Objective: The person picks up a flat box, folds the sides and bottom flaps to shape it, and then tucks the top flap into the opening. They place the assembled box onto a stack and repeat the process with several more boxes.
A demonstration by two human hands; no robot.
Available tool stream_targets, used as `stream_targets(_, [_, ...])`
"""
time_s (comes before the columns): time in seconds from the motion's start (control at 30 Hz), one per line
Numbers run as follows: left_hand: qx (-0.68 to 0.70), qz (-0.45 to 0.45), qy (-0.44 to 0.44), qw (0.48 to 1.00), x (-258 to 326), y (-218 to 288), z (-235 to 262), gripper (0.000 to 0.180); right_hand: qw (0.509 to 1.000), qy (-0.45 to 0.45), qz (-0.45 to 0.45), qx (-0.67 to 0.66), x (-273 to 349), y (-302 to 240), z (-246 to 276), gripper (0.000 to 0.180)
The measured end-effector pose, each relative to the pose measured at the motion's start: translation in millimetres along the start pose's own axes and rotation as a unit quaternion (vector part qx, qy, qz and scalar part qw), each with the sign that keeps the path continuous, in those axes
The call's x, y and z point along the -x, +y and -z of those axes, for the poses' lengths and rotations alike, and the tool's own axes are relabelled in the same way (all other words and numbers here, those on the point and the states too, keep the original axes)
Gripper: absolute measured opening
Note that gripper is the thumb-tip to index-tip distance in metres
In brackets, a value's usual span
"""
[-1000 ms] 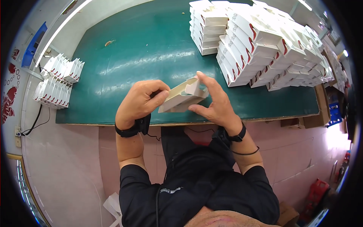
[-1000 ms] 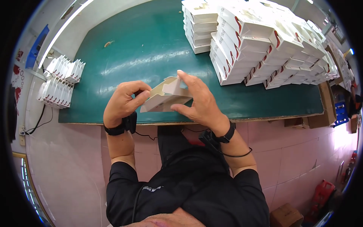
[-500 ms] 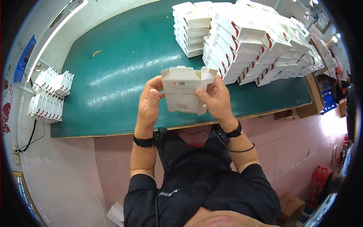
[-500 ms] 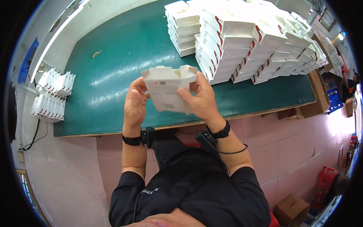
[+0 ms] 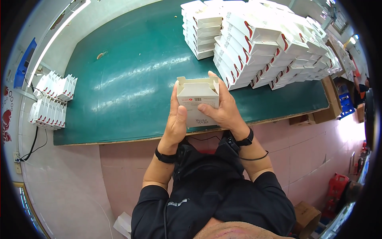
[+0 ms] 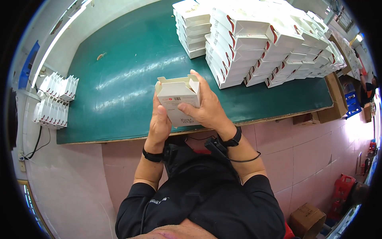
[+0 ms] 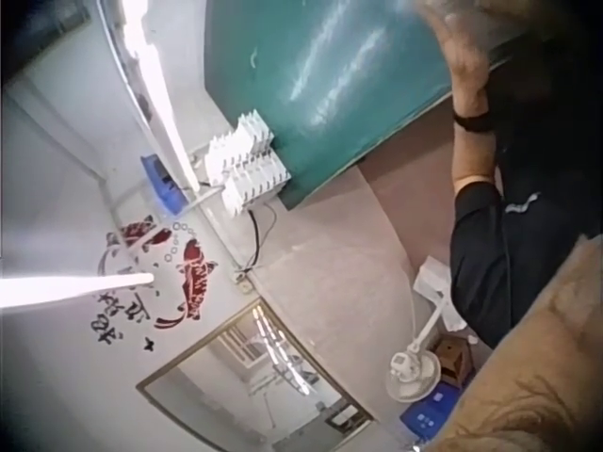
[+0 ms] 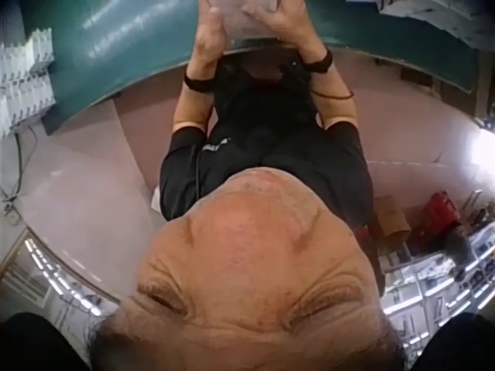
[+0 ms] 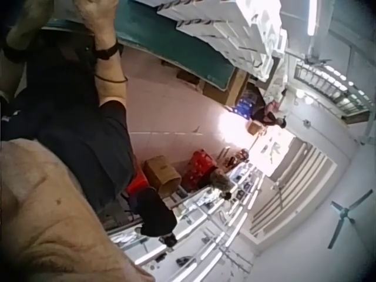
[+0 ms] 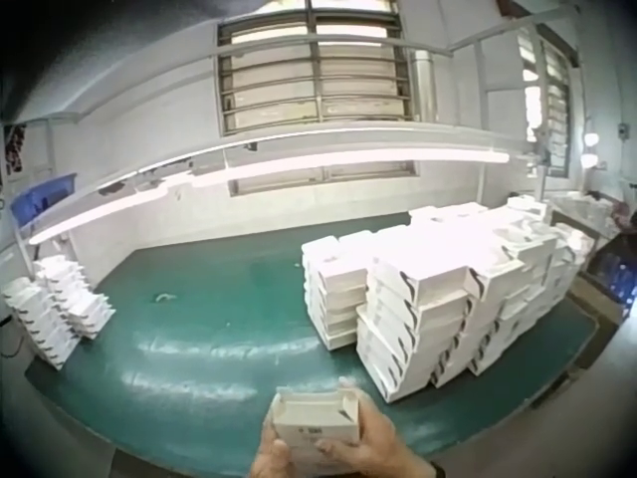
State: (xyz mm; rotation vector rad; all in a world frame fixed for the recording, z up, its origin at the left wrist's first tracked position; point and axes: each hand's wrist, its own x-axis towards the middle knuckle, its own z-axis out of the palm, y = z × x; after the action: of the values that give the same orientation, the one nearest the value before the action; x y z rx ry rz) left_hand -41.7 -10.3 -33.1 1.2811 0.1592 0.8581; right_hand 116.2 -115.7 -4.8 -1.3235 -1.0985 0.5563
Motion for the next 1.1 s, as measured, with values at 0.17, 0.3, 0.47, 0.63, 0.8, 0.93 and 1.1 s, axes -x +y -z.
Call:
stream_targets(0.17, [0.057,0.034,0.005,0.998,-0.4,5.2,9.2,0.077,0.997,-0.005,-0.025,-0.067,3.5,5.0,4.0,0.107])
stream_targets(0.3, [0.024,0.038,-0.024,0.999,-1.3,8.2,13.4,0.075,0.998,-0.019,-0.037,-0.048,5.0,4.1,7.2,0.107])
stream_targets(0.47, [-0.024,0.000,-0.025,0.999,0.8,4.4,6.2,0.075,0.999,-0.042,0.003,0.004,5.3,-1.5,5.1,0.105])
stream_targets(0.63, [-0.098,-0.039,-0.002,0.994,0.8,5.7,-2.9,0.078,0.998,-0.024,0.017,0.053,8.0,-3.9,3.3,0.105])
stream_targets(0.8, [-0.109,-0.038,-0.004,0.993,1.7,2.8,3.8,0.080,0.993,0.030,0.081,0.085,7.7,-4.3,12.9,0.103])
stream_targets(0.93, [-0.124,-0.053,-0.008,0.991,0.0,0.5,3.5,0.080,0.976,0.032,0.162,0.142,1.9,-13.5,12.8,0.100])
stream_targets(1.1, [-0.095,-0.072,0.004,0.993,-1.3,0.2,-5.2,0.081,0.963,0.001,0.222,0.153,1.2,-19.9,4.5,0.093])
